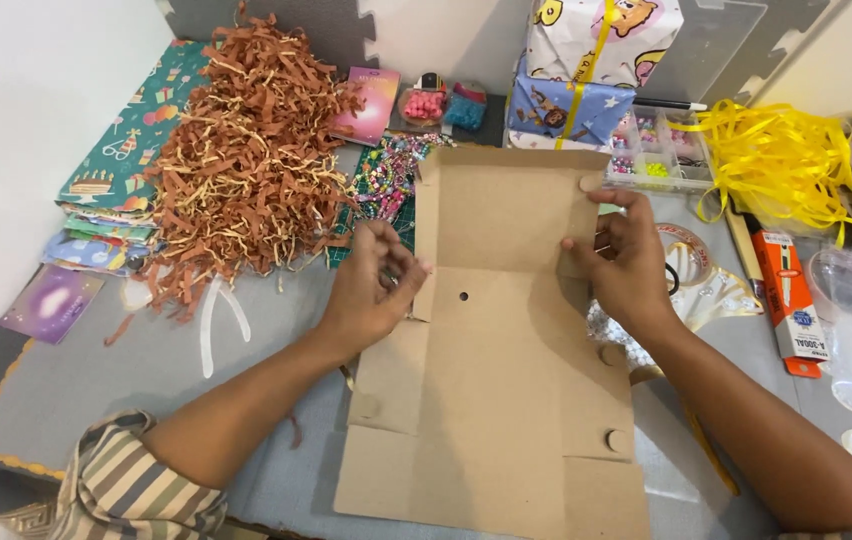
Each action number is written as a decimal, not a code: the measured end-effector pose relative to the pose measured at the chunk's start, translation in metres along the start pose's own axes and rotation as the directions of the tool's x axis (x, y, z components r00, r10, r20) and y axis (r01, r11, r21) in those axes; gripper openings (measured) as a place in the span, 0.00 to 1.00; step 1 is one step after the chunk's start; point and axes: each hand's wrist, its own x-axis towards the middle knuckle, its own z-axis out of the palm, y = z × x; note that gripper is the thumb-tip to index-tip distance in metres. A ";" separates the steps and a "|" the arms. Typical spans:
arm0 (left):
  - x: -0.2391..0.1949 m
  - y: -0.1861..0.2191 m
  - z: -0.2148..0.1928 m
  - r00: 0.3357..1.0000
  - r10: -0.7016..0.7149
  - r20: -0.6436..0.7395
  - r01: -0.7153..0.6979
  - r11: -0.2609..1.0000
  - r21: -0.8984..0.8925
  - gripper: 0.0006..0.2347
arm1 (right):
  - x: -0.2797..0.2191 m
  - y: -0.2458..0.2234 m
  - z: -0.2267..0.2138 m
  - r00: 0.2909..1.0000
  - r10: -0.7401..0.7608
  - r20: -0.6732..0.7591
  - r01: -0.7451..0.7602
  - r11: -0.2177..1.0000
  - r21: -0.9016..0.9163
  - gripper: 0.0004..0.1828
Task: The person folds a flat cardboard box blank along pre-scored lines, tucks side flaps into slots, and secures the bottom by inserting tabs into circular holes. The box is assembled into a three-dimensional container on a cluttered craft table.
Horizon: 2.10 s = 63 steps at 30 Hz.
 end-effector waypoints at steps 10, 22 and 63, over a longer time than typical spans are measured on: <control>0.016 0.001 -0.012 0.985 0.041 -0.170 -0.055 0.995 -0.079 0.10 | -0.016 -0.004 0.017 0.939 -0.307 -0.153 0.339 0.900 0.274 0.40; 0.032 -0.084 -0.035 0.918 -0.102 -0.384 0.105 0.994 -0.012 0.13 | -0.027 -0.022 0.006 0.877 -0.480 0.004 0.473 0.863 -0.175 0.35; -0.060 0.069 -0.021 0.740 0.134 0.660 -0.390 0.884 0.258 0.15 | -0.041 -0.011 0.018 0.646 -0.546 0.534 0.763 0.431 -0.482 0.13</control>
